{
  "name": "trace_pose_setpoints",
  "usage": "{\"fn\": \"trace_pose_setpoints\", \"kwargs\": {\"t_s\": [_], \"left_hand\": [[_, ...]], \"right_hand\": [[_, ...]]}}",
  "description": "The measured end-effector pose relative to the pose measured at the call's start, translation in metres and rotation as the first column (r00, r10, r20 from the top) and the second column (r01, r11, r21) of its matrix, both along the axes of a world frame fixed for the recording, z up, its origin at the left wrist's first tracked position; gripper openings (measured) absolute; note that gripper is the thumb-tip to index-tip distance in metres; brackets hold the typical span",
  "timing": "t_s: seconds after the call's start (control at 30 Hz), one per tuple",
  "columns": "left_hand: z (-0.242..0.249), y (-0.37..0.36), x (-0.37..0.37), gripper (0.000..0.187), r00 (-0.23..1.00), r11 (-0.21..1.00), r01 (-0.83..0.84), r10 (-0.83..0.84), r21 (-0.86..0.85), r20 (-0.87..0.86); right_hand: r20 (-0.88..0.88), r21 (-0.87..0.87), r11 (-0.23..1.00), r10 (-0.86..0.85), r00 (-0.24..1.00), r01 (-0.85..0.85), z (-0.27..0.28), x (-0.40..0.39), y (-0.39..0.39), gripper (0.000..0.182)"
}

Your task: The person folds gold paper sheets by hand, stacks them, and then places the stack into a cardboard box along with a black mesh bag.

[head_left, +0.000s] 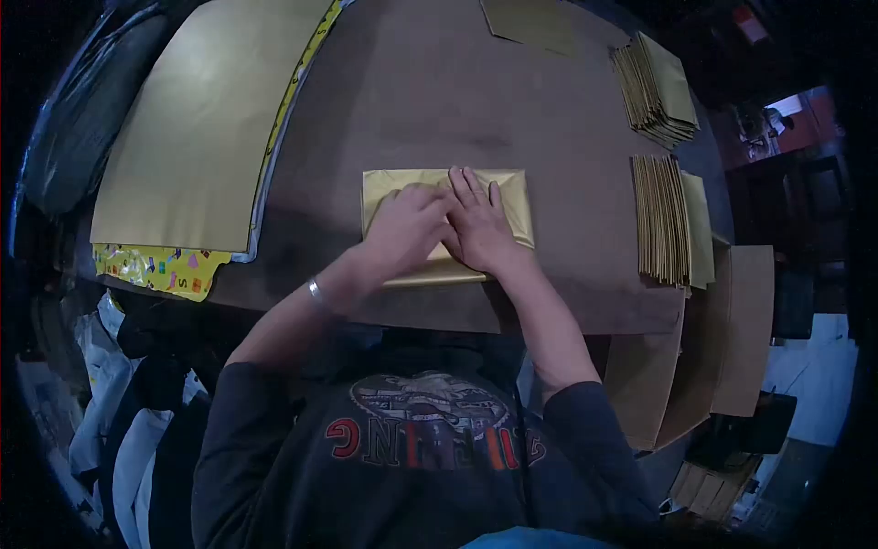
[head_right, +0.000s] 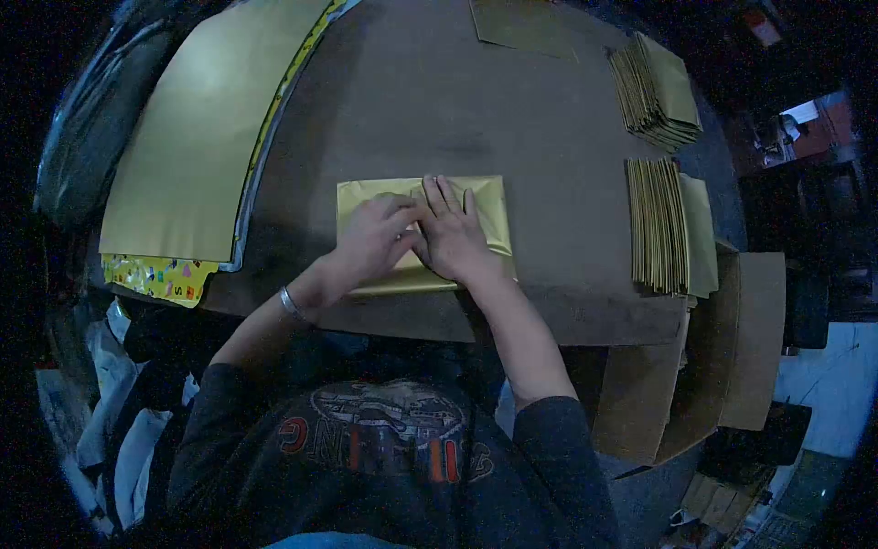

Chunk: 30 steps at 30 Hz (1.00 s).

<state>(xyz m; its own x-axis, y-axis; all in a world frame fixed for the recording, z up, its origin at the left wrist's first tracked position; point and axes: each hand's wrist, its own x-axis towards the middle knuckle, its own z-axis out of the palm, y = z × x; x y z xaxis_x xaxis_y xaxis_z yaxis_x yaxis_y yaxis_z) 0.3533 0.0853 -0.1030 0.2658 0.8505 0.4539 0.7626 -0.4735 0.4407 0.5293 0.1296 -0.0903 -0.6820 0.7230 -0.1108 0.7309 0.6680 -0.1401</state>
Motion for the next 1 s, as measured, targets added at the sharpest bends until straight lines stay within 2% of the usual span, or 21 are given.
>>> {"fn": "trace_pose_setpoints", "kwargs": {"t_s": [0.03, 0.07, 0.1, 0.17, 0.2, 0.3, 0.37, 0.47, 0.63, 0.67, 0.77, 0.83, 0.87, 1.0], "left_hand": [[0.0, -0.009, 0.003, 0.036, 0.998, 0.996, 0.064, -0.062, -0.064, 0.031], [0.002, -0.016, 0.0, 0.054, 0.995, 0.975, 0.04, -0.059, -0.217, -0.082], [0.001, -0.018, -0.002, 0.054, 0.996, 0.974, 0.035, -0.053, -0.222, -0.078], [0.0, -0.022, -0.008, 0.067, 0.952, 0.989, -0.063, 0.021, -0.13, -0.307], [0.003, -0.02, -0.012, 0.075, 0.95, 0.958, -0.078, -0.012, -0.277, -0.312], [0.007, -0.021, -0.014, 0.08, 0.923, 0.967, -0.109, 0.011, -0.232, -0.384], [0.01, -0.021, -0.014, 0.085, 0.935, 0.959, -0.112, 0.013, -0.26, -0.354], [0.024, -0.019, -0.013, 0.095, 0.909, 0.928, -0.157, 0.002, -0.337, -0.416], [0.022, -0.013, -0.018, 0.103, 0.907, 0.926, -0.127, -0.036, -0.356, -0.418], [0.023, -0.013, -0.019, 0.104, 0.909, 0.927, -0.139, -0.019, -0.348, -0.416], [0.009, -0.016, -0.022, 0.104, 0.93, 0.955, -0.104, -0.004, -0.277, -0.366], [0.012, -0.017, -0.022, 0.1, 0.942, 0.983, -0.081, 0.022, -0.165, -0.334], [0.012, -0.016, -0.021, 0.097, 0.954, 0.994, -0.063, 0.033, -0.093, -0.299], [0.015, -0.016, -0.018, 0.096, 0.943, 0.997, -0.05, 0.026, -0.066, -0.332]], "right_hand": [[0.003, -0.006, 1.0, 0.002, 1.0, -0.002, -0.004, 0.0, 0.0, 0.067], [-0.004, 0.007, 1.0, -0.017, 1.0, 0.017, -0.007, -0.001, 0.001, 0.069], [-0.013, 0.021, 0.999, -0.034, 0.999, 0.034, -0.006, -0.003, 0.001, 0.07], [-0.016, -0.017, 0.999, -0.037, 0.999, 0.037, 0.001, -0.005, -0.001, 0.074], [0.003, -0.019, 0.999, -0.042, 0.999, 0.042, 0.002, -0.005, -0.001, 0.073], [0.002, -0.028, 0.999, -0.039, 0.999, 0.039, 0.0, -0.005, -0.001, 0.072], [0.013, -0.017, 0.999, -0.029, 0.999, 0.029, 0.001, -0.005, -0.001, 0.073], [-0.031, -0.017, 0.999, 0.035, 0.999, -0.035, 0.003, -0.003, -0.001, 0.071], [-0.11, 0.003, 0.995, 0.098, 0.989, -0.098, -0.001, 0.001, 0.0, 0.072], [-0.075, -0.011, 0.995, 0.096, 0.993, -0.097, 0.0, 0.003, 0.001, 0.075], [-0.06, 0.02, 1.0, 0.001, 0.998, 0.0, -0.006, 0.02, 0.01, 0.074], [-0.021, 0.072, 0.995, -0.072, 0.997, 0.073, -0.007, 0.039, 0.021, 0.073], [0.004, 0.041, 0.993, -0.113, 0.994, 0.113, -0.002, 0.048, 0.026, 0.072], [0.059, 0.053, 0.983, -0.181, 0.982, 0.178, -0.006, 0.07, 0.04, 0.07]]}}
